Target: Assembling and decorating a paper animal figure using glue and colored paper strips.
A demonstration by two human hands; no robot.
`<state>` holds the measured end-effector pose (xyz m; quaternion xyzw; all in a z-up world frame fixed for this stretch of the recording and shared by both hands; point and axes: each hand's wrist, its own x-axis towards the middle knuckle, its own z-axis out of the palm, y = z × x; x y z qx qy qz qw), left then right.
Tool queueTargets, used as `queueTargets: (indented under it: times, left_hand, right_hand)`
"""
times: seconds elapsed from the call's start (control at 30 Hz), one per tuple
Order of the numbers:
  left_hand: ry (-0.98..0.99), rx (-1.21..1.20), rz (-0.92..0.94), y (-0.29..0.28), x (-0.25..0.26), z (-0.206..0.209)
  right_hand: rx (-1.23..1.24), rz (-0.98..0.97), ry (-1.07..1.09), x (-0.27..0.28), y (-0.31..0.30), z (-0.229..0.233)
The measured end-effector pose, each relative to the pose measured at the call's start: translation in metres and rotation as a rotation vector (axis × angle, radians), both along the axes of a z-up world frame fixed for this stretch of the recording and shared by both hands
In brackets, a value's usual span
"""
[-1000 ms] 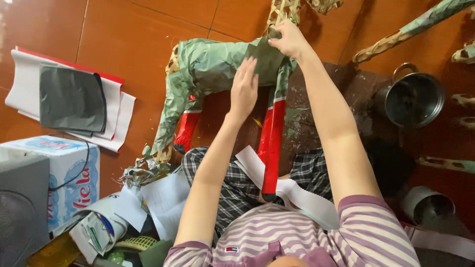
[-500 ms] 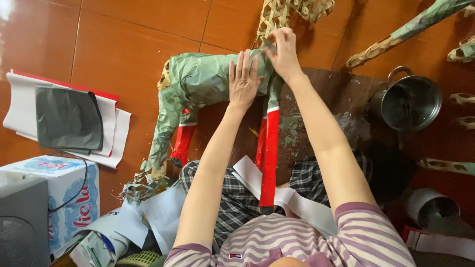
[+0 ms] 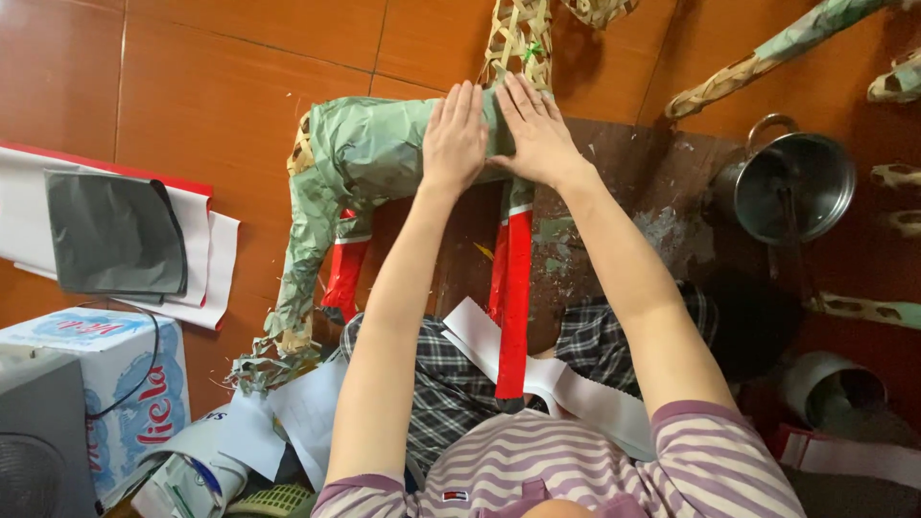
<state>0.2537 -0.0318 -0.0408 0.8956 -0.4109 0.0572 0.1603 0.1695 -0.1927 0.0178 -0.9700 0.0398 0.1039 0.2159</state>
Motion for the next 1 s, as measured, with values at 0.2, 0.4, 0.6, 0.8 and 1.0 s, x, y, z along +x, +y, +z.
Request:
queueTargets:
  times: [0.2, 0.4, 0.6, 0.8, 1.0]
  left_hand:
    - [0.068, 0.056, -0.081, 0.004, 0.010, 0.000]
    - [0.187, 0.205, -0.211, 0.007, 0.029, 0.005]
    - [0.142, 0.319, -0.151, 0.005, 0.016, 0.011]
    - [0.069, 0.398, -0.094, 0.001, 0.008, 0.017]
    - [0.160, 0.144, 0.091, 0.082, -0.025, 0.087]
  right_hand:
    - [-0.219, 0.018, 0.060, 0.008, 0.007, -0.016]
    - [0.048, -0.015, 0.232, 0.024, 0.005, 0.019]
    - [0.080, -0.004, 0.105, 0.023, -0.020, -0.021]
    - [-0.009, -0.054, 0.251, 0.035, -0.014, 0.008]
    - [0.229, -0.128, 0.031, 0.019, -0.025, -0.025]
